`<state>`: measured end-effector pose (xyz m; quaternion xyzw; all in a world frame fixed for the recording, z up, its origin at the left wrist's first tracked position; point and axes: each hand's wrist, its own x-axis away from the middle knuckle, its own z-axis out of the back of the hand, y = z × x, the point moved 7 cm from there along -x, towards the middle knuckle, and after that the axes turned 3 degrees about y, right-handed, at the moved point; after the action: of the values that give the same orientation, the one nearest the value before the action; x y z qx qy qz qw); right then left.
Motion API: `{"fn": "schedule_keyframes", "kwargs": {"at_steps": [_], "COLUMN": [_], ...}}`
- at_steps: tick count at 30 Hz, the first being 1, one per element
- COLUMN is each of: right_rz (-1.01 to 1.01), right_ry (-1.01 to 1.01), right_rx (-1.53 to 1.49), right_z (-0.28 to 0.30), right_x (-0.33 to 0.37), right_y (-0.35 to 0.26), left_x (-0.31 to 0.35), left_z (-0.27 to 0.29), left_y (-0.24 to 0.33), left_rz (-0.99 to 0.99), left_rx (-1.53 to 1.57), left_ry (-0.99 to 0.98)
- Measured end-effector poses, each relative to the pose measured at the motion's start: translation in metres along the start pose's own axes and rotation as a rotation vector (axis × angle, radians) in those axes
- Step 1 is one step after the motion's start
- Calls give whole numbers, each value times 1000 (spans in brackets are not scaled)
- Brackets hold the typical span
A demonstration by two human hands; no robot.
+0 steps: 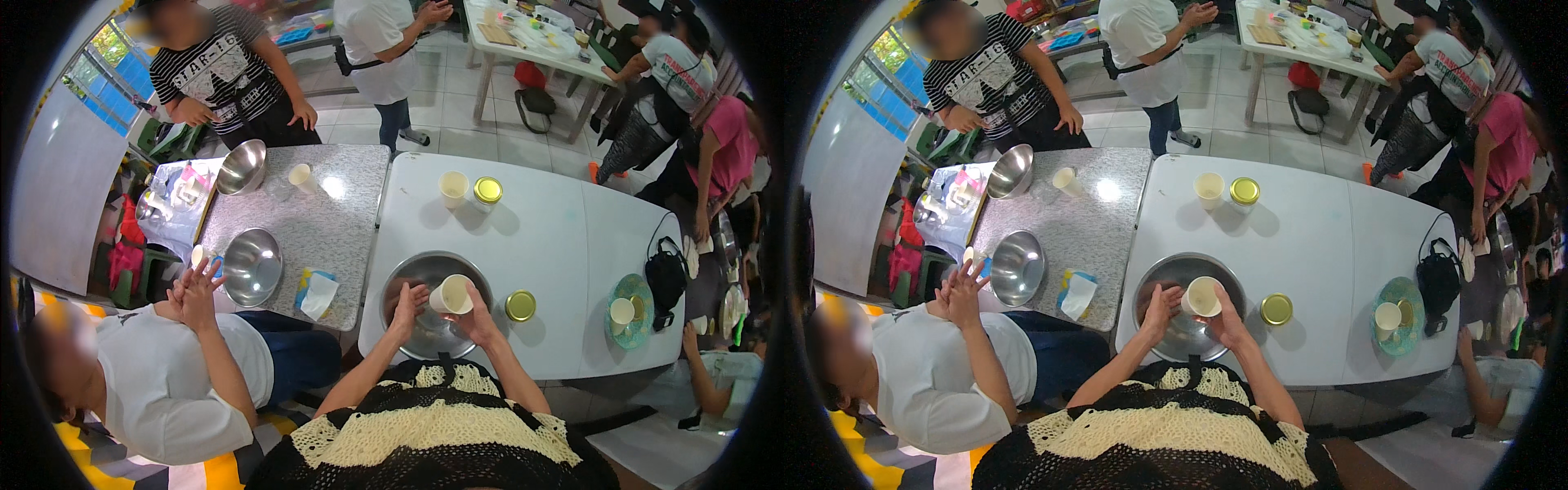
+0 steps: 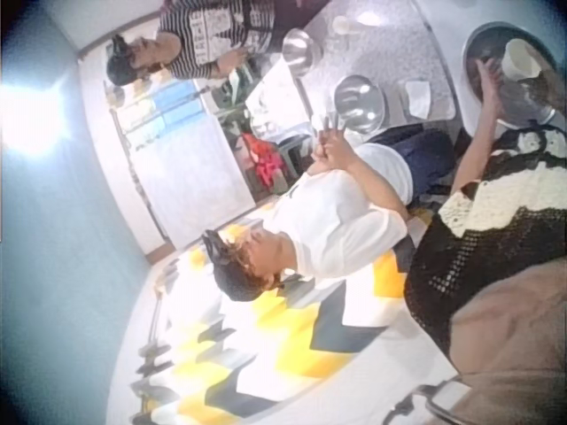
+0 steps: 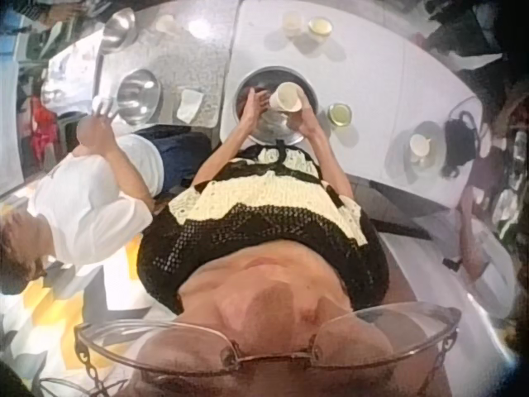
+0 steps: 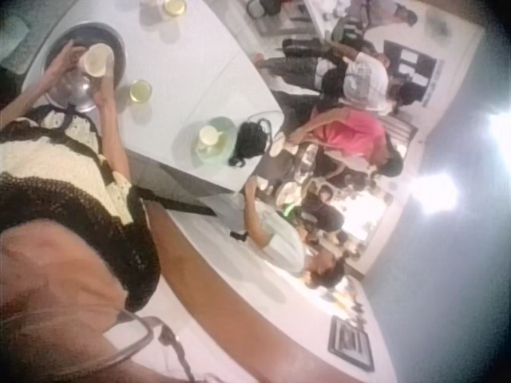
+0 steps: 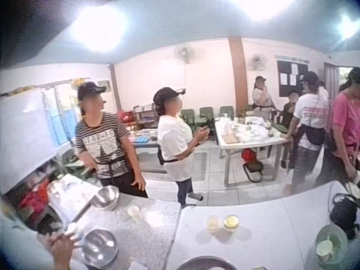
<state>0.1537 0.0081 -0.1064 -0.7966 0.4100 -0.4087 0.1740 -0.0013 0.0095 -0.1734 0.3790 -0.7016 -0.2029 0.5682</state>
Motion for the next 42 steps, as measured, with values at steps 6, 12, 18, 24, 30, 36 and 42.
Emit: {"fn": "schedule_keyframes", "kwargs": {"at_steps": [6,12,18,24,30,36,42], "right_rz": [-36,-55,-53,-53,-24,-79,-26], "right_ry": [-16,-24,-20,5,70,115,108], "right_rx": [-106,-51,39,47,209,253,312], "right_z": [-14,-9,-3,-10,2,2,-2], "right_x": [10,9,1,7,-2,2,0], "right_y": [-10,-3,5,0,12,10,8], "left_x": [0,5,4,0,-2,-4,1], "left_z": [0,-3,-3,0,0,2,-3], "left_y": [1,5,5,1,-1,-2,2], "left_rz": [-9,-29,-15,-24,-40,-31,-8], "left_rx": [-13,-44,-38,-32,-18,-14,-27], "left_ry": [-15,-25,-12,4,-24,-33,-31]}}
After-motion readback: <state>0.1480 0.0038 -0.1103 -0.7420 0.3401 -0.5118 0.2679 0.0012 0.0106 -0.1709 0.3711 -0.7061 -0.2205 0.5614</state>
